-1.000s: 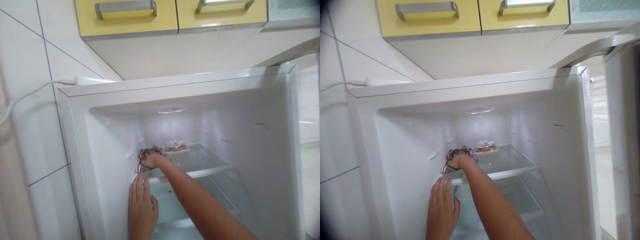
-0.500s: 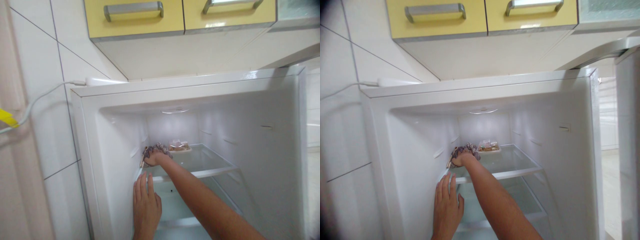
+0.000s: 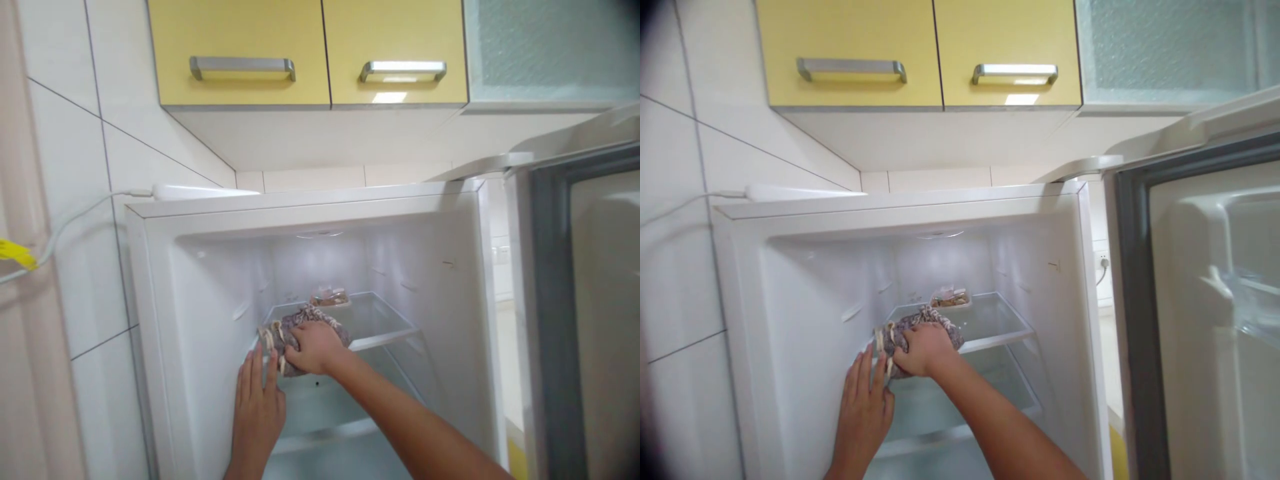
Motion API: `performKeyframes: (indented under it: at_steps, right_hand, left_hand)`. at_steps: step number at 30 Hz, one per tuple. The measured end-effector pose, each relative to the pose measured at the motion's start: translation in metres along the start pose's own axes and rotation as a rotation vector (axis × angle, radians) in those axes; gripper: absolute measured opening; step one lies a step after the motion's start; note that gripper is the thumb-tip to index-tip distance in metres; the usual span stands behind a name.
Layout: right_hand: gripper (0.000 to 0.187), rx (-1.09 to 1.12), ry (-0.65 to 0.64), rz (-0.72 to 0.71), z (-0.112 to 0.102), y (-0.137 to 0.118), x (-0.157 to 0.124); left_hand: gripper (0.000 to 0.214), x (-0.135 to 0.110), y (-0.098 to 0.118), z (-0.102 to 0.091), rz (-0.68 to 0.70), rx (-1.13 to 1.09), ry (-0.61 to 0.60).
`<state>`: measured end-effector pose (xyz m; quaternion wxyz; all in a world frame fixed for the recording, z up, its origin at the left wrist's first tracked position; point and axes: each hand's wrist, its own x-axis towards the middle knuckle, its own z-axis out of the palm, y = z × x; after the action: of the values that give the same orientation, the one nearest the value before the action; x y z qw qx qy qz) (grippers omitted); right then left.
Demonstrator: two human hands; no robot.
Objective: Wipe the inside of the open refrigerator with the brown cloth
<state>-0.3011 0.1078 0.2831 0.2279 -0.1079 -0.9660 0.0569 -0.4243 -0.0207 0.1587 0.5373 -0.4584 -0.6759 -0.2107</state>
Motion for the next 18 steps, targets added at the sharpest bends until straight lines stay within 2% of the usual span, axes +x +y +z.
performKeyframes:
  at_steps: [3,7,11,14,18]
  right_hand:
    - [0.046,-0.013,0.069,0.084,-0.009,0.022,-0.03]
    - [0.037,-0.051,0.154,0.275,-0.023,0.064,-0.065]
    - [0.034,-0.09,0.243,0.416,-0.033,0.094,-0.087]
    - [0.036,-0.132,0.278,0.471,-0.03,0.097,-0.091]
    - [0.044,-0.157,0.264,0.42,-0.013,0.072,-0.089]
  left_hand:
    - [0.085,0.002,0.0,-0.001,-0.012,0.0,-0.014]
    - [0.081,0.004,0.002,-0.004,-0.015,-0.005,-0.025]
    - [0.076,0.005,0.004,-0.008,-0.03,-0.023,-0.035]
    - [0.073,0.007,0.008,-0.011,-0.068,-0.065,-0.043]
    - [0.071,0.008,0.014,-0.011,-0.125,-0.114,-0.013]
